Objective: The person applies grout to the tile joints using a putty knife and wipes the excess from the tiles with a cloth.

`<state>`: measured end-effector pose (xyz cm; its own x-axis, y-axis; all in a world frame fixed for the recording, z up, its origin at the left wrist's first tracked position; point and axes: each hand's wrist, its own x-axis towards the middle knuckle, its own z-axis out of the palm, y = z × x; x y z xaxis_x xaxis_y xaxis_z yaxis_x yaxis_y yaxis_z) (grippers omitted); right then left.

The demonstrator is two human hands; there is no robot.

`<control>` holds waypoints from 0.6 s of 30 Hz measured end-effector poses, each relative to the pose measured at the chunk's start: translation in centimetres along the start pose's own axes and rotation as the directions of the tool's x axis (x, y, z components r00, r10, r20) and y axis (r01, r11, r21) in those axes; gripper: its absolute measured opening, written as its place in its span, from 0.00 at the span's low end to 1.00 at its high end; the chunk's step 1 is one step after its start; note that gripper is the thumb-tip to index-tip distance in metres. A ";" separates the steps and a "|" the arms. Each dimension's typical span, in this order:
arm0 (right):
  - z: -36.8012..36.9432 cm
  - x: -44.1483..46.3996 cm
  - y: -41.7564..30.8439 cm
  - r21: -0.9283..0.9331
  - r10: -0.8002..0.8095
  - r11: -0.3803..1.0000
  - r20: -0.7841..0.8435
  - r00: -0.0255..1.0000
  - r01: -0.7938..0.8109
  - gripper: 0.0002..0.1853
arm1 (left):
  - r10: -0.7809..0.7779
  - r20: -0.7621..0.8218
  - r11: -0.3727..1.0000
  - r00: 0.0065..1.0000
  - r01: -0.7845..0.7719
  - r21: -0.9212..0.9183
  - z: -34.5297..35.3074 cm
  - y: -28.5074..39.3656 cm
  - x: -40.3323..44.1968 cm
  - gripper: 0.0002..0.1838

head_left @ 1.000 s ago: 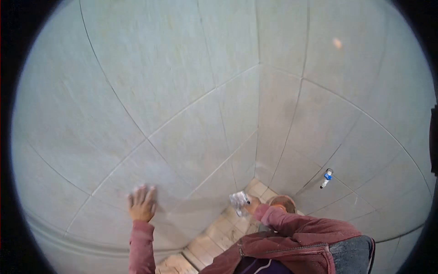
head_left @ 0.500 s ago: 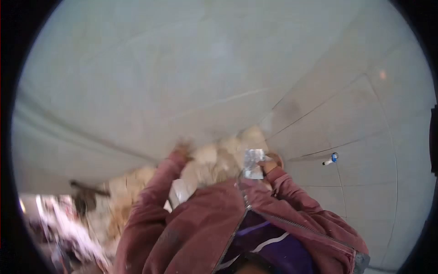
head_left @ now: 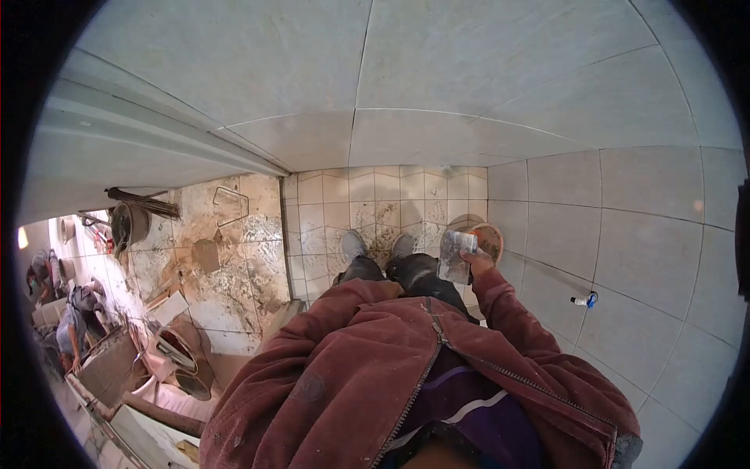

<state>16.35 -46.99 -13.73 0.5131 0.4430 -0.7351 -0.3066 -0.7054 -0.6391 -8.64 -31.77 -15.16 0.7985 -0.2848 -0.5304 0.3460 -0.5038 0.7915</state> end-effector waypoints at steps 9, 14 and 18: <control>0.1 -1.3 -8.0 -0.431 -0.027 0.901 0.028 0.999 0.036 0.17 | 0.000 -0.058 0.996 0.998 0.006 0.091 1.1 0.9 1.6 0.15; -1.5 3.1 -15.0 0.405 -0.324 0.867 0.017 0.946 0.290 0.16 | 0.035 -0.267 0.990 0.963 -0.071 -0.126 -6.7 4.2 -2.0 0.15; -4.1 5.2 -22.6 0.284 -0.596 0.781 0.078 0.799 0.555 0.14 | 0.176 -0.932 0.939 0.318 0.229 0.256 -17.5 0.1 -3.8 0.20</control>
<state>29.22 -31.07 -2.16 0.5299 0.8180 -0.2239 -0.1825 -0.1479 -0.9720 -3.08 -16.50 -7.74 0.7739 0.5805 0.2532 0.3822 -0.7469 0.5441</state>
